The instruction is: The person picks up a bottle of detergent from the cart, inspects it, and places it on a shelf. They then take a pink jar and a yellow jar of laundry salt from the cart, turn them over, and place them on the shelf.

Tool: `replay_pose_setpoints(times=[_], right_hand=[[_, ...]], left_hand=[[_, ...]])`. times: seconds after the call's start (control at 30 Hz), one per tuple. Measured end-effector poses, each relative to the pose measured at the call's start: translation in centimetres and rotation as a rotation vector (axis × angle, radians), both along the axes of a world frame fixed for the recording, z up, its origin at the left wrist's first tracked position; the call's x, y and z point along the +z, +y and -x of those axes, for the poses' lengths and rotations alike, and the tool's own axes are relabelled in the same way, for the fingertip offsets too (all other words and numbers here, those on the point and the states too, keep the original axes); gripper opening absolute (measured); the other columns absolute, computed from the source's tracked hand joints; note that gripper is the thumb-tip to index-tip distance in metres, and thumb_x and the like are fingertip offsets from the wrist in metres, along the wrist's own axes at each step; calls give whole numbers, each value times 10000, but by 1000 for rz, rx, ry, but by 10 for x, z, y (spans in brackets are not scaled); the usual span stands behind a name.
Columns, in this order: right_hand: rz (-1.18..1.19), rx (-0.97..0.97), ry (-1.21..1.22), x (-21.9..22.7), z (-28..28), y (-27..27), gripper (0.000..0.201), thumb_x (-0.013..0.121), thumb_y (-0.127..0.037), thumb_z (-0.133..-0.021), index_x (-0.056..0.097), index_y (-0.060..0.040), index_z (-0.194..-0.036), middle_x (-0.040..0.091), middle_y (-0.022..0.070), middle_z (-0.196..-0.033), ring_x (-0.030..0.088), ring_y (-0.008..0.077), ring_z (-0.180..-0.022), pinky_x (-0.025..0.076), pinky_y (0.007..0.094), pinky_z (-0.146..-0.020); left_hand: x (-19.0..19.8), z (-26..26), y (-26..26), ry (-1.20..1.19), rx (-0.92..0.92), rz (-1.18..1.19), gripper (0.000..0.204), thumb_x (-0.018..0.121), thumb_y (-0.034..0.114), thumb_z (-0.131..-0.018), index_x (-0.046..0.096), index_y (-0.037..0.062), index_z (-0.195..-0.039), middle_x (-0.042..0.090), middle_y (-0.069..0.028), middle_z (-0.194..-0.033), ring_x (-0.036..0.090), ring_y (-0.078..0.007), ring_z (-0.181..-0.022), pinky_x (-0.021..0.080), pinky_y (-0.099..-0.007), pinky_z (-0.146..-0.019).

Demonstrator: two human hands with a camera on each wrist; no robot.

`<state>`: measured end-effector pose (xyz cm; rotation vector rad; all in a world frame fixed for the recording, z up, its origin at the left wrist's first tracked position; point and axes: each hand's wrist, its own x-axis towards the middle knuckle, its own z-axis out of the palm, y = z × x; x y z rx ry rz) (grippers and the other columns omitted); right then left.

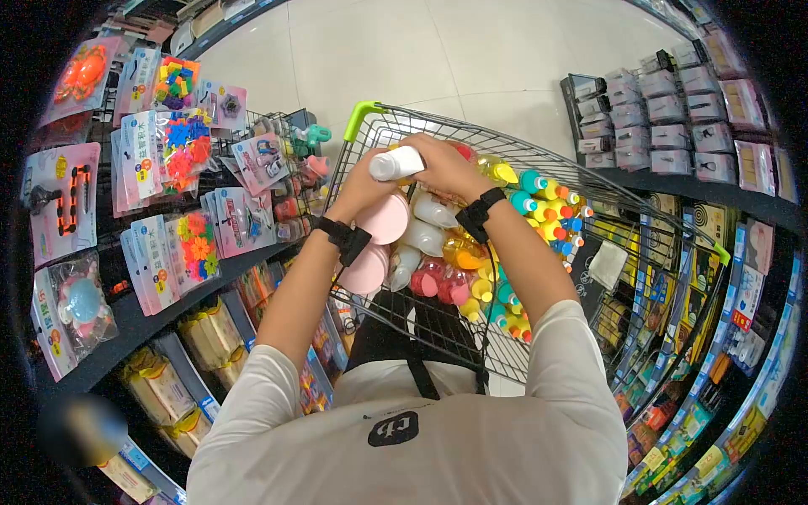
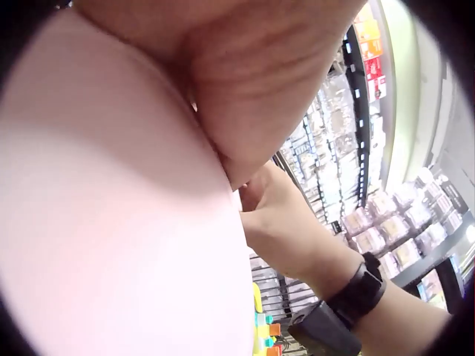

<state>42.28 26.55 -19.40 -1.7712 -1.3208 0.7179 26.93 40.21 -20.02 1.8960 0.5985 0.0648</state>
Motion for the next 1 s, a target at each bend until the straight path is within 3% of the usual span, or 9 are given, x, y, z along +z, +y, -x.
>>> replay_pose_setpoints(times=[0.1,0.2,0.3,0.4,0.57,0.67,0.77,0.83,1.0], right_hand=[[-38,-71,42,22,6,-5,511,797,-61,-702,593,-50,-1170,629,131,-1116,622,297,-1044,496,379,-910],[-94,-158,46,42,7,-8,547,824,-97,-693,594,-53,-1187,613,75,-965,614,204,-852,503,322,-763],[-173,-232,121,65,6,-5,607,868,-144,-667,602,-67,-1207,448,-18,-730,402,86,-618,372,245,-561],[-258,-286,278,87,10,-5,592,865,-130,-685,604,-56,-1211,442,-44,-738,392,71,-629,360,228,-561],[-494,-370,658,157,36,8,483,765,-40,-821,556,38,-1250,668,72,-1019,625,99,-915,503,219,-805],[-551,-399,668,199,56,11,477,774,-77,-828,570,31,-1245,660,73,-1009,614,99,-918,493,210,-798],[-536,-382,544,228,84,2,552,707,-185,-903,457,11,-1354,598,119,-1155,565,148,-1066,464,268,-901],[-498,-319,531,256,113,-12,628,579,-240,-979,272,-13,-1478,480,167,-1340,478,197,-1216,396,322,-1021],[-574,-328,677,312,184,-43,631,468,-244,-1028,177,-12,-1537,411,182,-1429,424,204,-1291,322,314,-1094]], left_hand=[[11,3,2,-102,36,11,569,799,106,-712,556,40,-1222,663,-166,-1135,645,-301,-1068,503,-376,-917],[36,1,4,-214,45,16,637,851,159,-694,541,36,-1237,648,-150,-1163,630,-287,-1092,494,-386,-936],[50,-1,7,-290,69,41,758,880,201,-688,482,22,-1308,617,-148,-1223,601,-279,-1142,476,-391,-970],[64,5,11,-298,51,44,901,873,232,-720,354,-12,-1415,555,-175,-1309,536,-281,-1231,437,-386,-1027],[123,29,-22,-401,132,108,762,750,266,-861,314,-38,-1407,533,-191,-1297,531,-257,-1213,423,-374,-1027],[171,47,-40,-537,196,116,627,631,327,-955,340,-39,-1373,541,-171,-1258,537,-218,-1164,430,-347,-994],[205,68,-54,-652,291,255,498,471,353,-1035,381,-32,-1337,551,-144,-1240,530,-187,-1137,422,-330,-986],[235,86,-67,-653,308,289,504,457,370,-1039,383,-33,-1333,548,-139,-1241,524,-181,-1140,415,-325,-990],[290,145,-91,-655,336,378,483,332,362,-1059,390,-36,-1327,547,-124,-1214,515,-163,-1120,395,-294,-993]])
